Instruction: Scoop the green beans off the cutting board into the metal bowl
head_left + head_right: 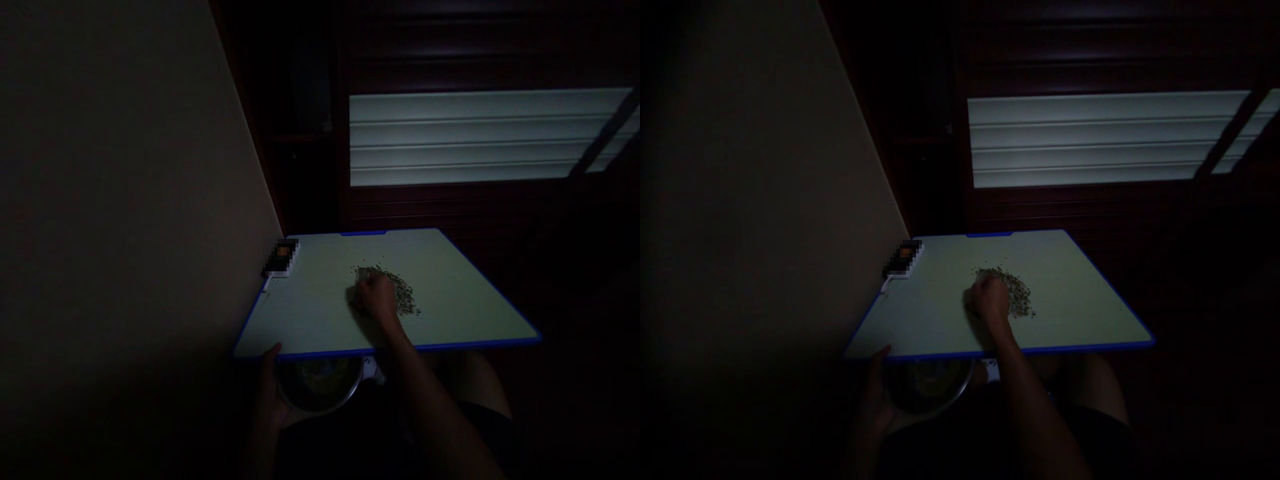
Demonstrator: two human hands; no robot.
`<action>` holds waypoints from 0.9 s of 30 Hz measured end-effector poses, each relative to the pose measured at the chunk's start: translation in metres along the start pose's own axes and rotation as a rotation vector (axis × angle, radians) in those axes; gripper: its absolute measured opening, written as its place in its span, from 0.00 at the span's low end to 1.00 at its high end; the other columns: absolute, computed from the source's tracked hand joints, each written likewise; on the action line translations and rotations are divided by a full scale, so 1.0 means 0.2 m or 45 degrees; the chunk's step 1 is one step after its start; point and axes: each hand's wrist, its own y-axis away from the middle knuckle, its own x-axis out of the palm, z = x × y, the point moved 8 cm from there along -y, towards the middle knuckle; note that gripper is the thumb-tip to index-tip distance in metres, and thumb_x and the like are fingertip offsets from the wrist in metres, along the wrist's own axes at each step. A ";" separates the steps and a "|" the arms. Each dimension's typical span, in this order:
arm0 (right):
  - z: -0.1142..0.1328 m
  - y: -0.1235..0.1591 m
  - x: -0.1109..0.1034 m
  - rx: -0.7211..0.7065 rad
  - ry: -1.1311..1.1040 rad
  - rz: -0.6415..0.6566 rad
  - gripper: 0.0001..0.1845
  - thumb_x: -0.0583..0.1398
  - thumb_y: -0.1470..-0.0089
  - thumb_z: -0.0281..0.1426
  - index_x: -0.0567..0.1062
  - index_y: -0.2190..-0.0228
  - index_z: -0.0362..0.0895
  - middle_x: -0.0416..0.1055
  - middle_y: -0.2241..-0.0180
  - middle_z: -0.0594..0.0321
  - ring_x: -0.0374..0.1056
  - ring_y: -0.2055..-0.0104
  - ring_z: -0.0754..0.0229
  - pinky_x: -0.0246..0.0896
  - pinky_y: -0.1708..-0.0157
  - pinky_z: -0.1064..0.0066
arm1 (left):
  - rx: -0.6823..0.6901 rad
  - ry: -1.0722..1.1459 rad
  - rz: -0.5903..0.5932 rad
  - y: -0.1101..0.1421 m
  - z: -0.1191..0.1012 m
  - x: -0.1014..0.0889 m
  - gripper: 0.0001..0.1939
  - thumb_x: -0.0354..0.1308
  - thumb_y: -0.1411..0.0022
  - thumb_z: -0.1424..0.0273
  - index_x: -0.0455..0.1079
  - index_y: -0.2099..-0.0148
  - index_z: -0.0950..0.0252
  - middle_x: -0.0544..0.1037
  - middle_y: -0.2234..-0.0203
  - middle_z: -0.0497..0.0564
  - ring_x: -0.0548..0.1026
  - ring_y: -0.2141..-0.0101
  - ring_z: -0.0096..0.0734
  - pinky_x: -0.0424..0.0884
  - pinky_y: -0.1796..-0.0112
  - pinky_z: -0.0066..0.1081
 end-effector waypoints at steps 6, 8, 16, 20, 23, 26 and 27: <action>0.04 0.04 0.01 -0.064 -0.085 0.109 0.11 0.56 0.46 0.30 0.77 0.72 0.40 0.76 0.80 0.61 0.71 0.77 0.63 0.54 0.78 0.78 | -0.015 -0.020 0.010 -0.06 0.05 -0.01 0.18 0.63 0.48 0.67 0.72 0.53 0.65 0.80 0.66 0.57 0.76 0.55 0.49 0.72 0.57 0.46; 0.06 0.07 0.03 -0.100 -0.094 0.170 0.09 0.58 0.49 0.29 0.77 0.75 0.40 0.76 0.81 0.61 0.72 0.76 0.63 0.53 0.78 0.78 | 0.009 -0.025 -0.008 -0.10 0.08 -0.03 0.20 0.64 0.49 0.69 0.72 0.52 0.64 0.81 0.67 0.55 0.78 0.58 0.46 0.73 0.57 0.43; -0.01 0.11 0.00 -0.124 -0.074 0.210 0.10 0.61 0.50 0.29 0.75 0.81 0.41 0.75 0.81 0.60 0.69 0.77 0.63 0.50 0.77 0.75 | -0.070 -0.026 -0.004 -0.07 0.12 0.01 0.25 0.64 0.49 0.69 0.69 0.47 0.66 0.81 0.70 0.55 0.79 0.61 0.46 0.73 0.59 0.43; -0.07 0.09 -0.04 -0.128 -0.112 0.189 0.10 0.60 0.49 0.29 0.75 0.80 0.41 0.74 0.81 0.60 0.69 0.77 0.62 0.51 0.77 0.75 | -0.192 -0.030 0.037 0.00 0.15 0.07 0.23 0.62 0.46 0.66 0.70 0.48 0.66 0.81 0.67 0.58 0.78 0.59 0.50 0.73 0.60 0.48; -0.09 0.07 -0.06 -0.156 -0.185 0.202 0.11 0.57 0.46 0.33 0.75 0.75 0.42 0.75 0.79 0.62 0.70 0.76 0.62 0.54 0.77 0.76 | -0.178 0.006 0.020 0.00 0.17 0.09 0.22 0.61 0.46 0.66 0.70 0.48 0.65 0.81 0.65 0.58 0.78 0.58 0.50 0.73 0.59 0.46; -0.11 0.02 -0.12 -0.189 -0.257 0.235 0.14 0.55 0.43 0.36 0.74 0.74 0.42 0.75 0.78 0.62 0.69 0.78 0.63 0.55 0.78 0.76 | -0.194 0.027 0.014 -0.01 0.21 0.07 0.21 0.61 0.46 0.68 0.70 0.48 0.65 0.81 0.63 0.59 0.77 0.57 0.52 0.73 0.59 0.49; -0.12 -0.01 -0.14 -0.204 -0.277 0.249 0.14 0.55 0.43 0.36 0.74 0.73 0.42 0.75 0.78 0.61 0.69 0.78 0.63 0.56 0.78 0.75 | -0.189 0.038 0.016 -0.01 0.22 0.06 0.21 0.61 0.46 0.68 0.71 0.49 0.64 0.81 0.63 0.59 0.77 0.56 0.53 0.73 0.59 0.49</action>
